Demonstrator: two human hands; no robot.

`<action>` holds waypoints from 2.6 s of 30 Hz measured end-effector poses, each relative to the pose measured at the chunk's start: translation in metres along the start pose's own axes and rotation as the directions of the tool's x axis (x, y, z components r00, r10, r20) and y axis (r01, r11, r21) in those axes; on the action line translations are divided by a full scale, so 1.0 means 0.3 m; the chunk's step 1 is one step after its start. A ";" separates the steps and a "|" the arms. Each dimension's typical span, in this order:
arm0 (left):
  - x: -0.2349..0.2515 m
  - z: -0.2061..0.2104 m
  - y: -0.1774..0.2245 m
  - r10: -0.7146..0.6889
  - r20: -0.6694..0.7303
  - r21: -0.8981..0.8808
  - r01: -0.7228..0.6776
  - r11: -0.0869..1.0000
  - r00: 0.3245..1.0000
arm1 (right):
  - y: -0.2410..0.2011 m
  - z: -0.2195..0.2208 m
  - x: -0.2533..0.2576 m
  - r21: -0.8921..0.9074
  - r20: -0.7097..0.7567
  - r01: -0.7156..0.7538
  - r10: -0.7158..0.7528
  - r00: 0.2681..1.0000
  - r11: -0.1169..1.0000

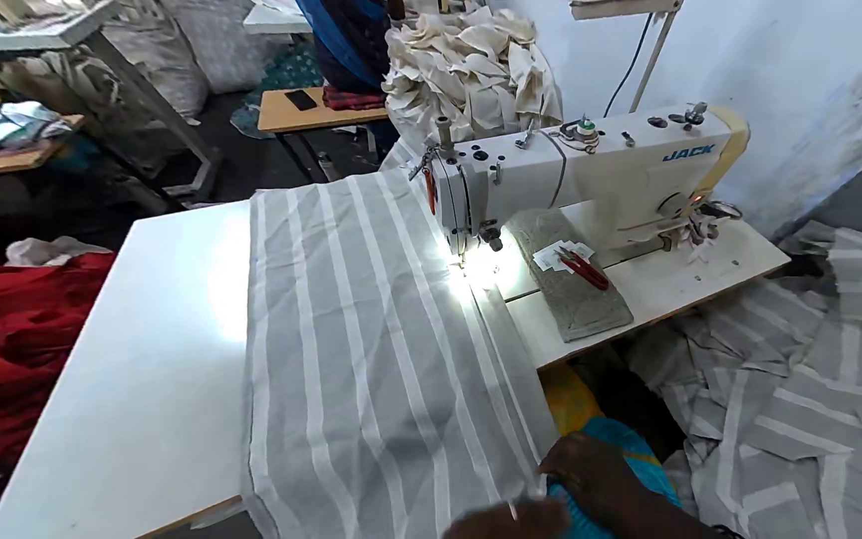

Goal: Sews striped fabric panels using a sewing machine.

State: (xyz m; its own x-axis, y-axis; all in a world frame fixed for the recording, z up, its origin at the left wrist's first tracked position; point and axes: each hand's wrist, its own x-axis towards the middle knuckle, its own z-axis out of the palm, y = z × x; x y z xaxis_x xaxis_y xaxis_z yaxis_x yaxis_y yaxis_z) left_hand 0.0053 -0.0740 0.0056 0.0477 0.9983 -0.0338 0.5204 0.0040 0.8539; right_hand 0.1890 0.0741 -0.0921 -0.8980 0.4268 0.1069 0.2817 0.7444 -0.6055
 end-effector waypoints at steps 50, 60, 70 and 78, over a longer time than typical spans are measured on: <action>0.743 -0.334 -0.524 0.168 -0.524 0.625 0.244 0.741 0.835 | 0.295 -0.335 0.620 -0.285 -0.513 -0.184 0.012 0.859 0.941; 0.748 -0.335 -0.524 0.217 -0.580 0.643 0.277 0.714 0.786 | 0.652 -0.446 0.374 -0.283 -0.723 -0.499 0.159 0.672 0.819; 0.527 -0.267 -0.513 0.191 -0.582 0.638 0.298 0.710 0.790 | 0.615 -0.434 -0.280 -0.274 -0.789 -0.886 0.439 0.430 0.375; 0.358 -0.214 -0.552 0.147 -0.648 0.536 0.310 0.785 0.748 | 0.637 -0.476 -0.618 -0.316 -0.564 -0.949 0.807 0.175 -0.015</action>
State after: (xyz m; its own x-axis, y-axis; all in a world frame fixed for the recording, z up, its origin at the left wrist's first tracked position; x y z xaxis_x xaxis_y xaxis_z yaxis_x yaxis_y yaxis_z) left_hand -0.1305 0.0364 -0.1060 -0.4400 0.7848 0.4364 0.8804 0.2814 0.3817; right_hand 0.4577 0.2105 -0.1150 0.2605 0.9651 -0.0248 0.9545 -0.2536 0.1568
